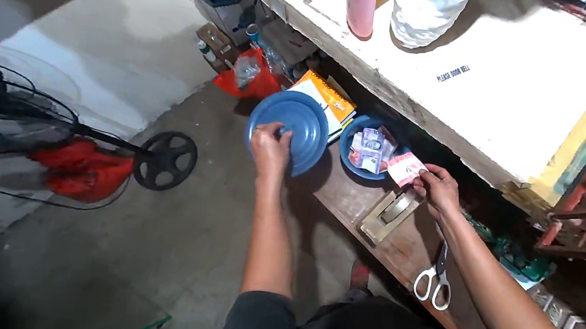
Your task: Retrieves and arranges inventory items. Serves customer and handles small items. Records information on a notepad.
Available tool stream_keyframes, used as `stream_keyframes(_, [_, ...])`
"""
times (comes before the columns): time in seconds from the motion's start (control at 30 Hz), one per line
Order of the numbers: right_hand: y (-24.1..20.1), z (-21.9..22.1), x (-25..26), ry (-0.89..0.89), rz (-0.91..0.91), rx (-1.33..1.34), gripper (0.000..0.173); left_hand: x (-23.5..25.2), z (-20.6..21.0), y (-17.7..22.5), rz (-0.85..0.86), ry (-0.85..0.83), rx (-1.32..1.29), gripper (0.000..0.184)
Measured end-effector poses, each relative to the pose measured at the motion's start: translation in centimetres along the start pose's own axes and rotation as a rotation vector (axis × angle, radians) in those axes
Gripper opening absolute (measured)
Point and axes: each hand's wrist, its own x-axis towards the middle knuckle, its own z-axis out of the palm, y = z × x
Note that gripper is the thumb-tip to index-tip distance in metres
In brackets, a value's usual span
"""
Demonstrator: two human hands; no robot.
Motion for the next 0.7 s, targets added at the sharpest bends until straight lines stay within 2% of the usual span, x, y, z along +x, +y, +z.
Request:
stream_keyframes(0.1, [0.4, 2.1, 1.1, -0.087, 0.034, 0.072, 0.041, -0.8, 0.5, 0.5, 0.006, 0.0, -0.019, 0.027])
stream_keyframes(0.2, [1.3, 1.4, -0.1, -0.152, 0.036, -0.011, 0.047, -0.9, 2.5, 2.1, 0.053, -0.104, -0.054, 0.03])
stream_keyframes(0.33, [3.5, -3.8, -4.2, -0.235, -0.066, -0.23, 0.039, -0.8, 6.8, 5.3, 0.171, -0.25, -0.062, 0.027])
stream_keyframes(0.43, [4.2, -8.2, -8.1, -0.179, -0.111, -0.282, 0.031, -0.7, 10.8, 8.4, 0.223, -0.392, -0.037, 0.027])
stream_keyframes(0.5, [4.6, -11.0, -10.3, -0.114, -0.138, -0.258, 0.027, -0.6, 13.2, 9.1, 0.211, -0.475, 0.022, 0.029])
stream_keyframes(0.57, [4.9, -13.8, -12.4, -0.04, -0.142, -0.242, 0.026, -0.6, 15.0, 8.2, 0.254, -0.467, 0.074, 0.032])
stream_keyframes(0.63, [5.4, -17.4, -14.7, 0.049, -0.117, -0.238, 0.033, -1.2, 16.5, 7.9, 0.347, -0.362, 0.063, 0.039])
stream_keyframes(0.7, [6.3, -21.2, -17.2, 0.142, -0.11, -0.247, 0.036, -2.9, 15.8, 9.7, 0.413, -0.23, -0.124, 0.05])
